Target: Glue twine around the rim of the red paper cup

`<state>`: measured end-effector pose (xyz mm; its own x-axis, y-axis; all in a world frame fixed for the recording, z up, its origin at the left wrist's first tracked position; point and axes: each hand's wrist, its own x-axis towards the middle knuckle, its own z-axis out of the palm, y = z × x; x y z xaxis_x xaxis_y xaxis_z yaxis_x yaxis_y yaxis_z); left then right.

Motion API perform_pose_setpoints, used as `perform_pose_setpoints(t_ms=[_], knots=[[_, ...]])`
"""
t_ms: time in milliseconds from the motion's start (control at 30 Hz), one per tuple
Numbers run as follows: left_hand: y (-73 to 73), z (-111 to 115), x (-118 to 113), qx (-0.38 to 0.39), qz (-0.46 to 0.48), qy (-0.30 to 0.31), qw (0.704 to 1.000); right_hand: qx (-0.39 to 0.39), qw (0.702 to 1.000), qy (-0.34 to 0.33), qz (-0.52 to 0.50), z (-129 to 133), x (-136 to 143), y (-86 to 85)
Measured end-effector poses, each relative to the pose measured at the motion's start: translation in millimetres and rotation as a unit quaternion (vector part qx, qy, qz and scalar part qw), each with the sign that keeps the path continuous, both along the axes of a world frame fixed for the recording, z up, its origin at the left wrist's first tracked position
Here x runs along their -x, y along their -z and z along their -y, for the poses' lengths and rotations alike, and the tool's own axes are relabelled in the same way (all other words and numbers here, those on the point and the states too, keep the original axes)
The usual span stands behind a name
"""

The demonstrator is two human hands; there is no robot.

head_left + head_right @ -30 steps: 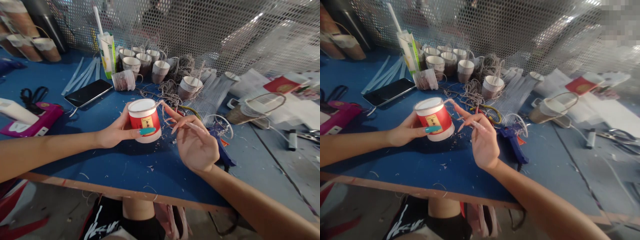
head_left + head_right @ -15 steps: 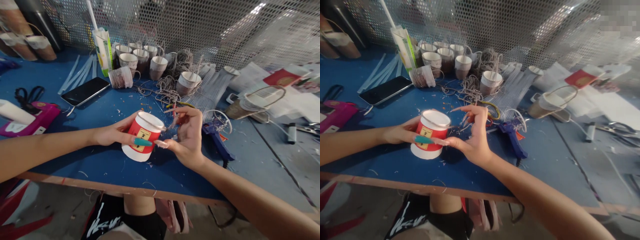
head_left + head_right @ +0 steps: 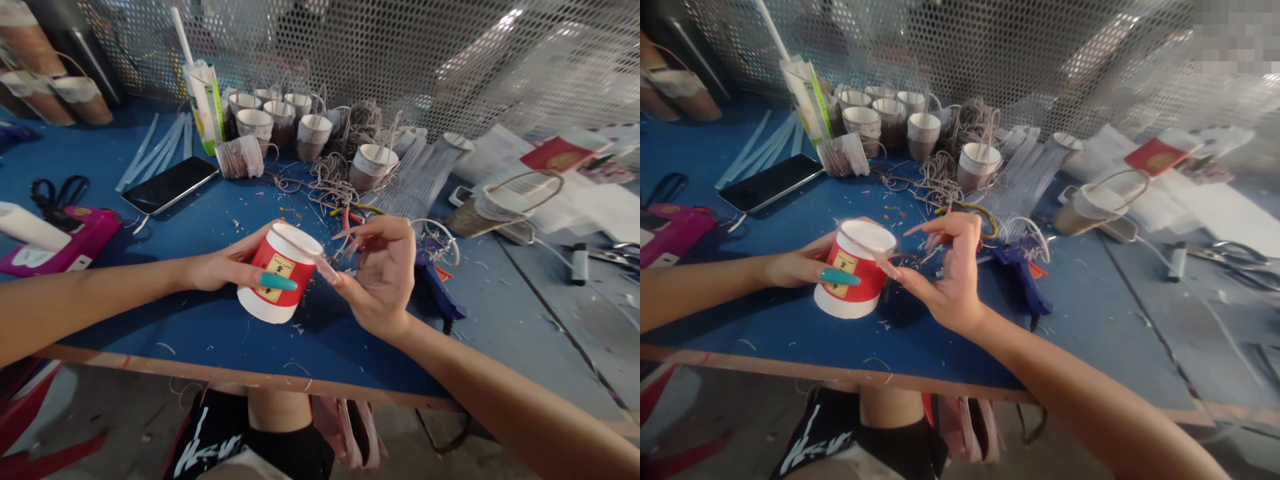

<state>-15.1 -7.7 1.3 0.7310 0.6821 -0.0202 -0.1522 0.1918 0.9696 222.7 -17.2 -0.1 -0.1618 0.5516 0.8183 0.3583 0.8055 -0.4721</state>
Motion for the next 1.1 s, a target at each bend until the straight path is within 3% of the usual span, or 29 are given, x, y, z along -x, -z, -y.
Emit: perform_pose_setpoints(t_ms=[667, 767, 933, 1100], knots=[[-1.0, 0, -1, 0.002, 0.032, 0.016, 0.999, -0.004, 1.000, -0.017, 0.017, 1, -2, -3.0], [-1.4, 1, -6, -0.020, 0.040, -0.006, 0.999, -0.006, 1.000, -0.023, -0.001, 3, -1, -5.0], [-5.2, 4, -16, -0.094, 0.028, -0.062, 0.993, -0.008, 0.999, 0.051, -0.015, 6, 2, -4.6], [-7.5, 5, -22, -0.174, -0.006, -0.071, 0.982, -0.048, 0.997, 0.066, 0.010, 5, 8, -3.9]])
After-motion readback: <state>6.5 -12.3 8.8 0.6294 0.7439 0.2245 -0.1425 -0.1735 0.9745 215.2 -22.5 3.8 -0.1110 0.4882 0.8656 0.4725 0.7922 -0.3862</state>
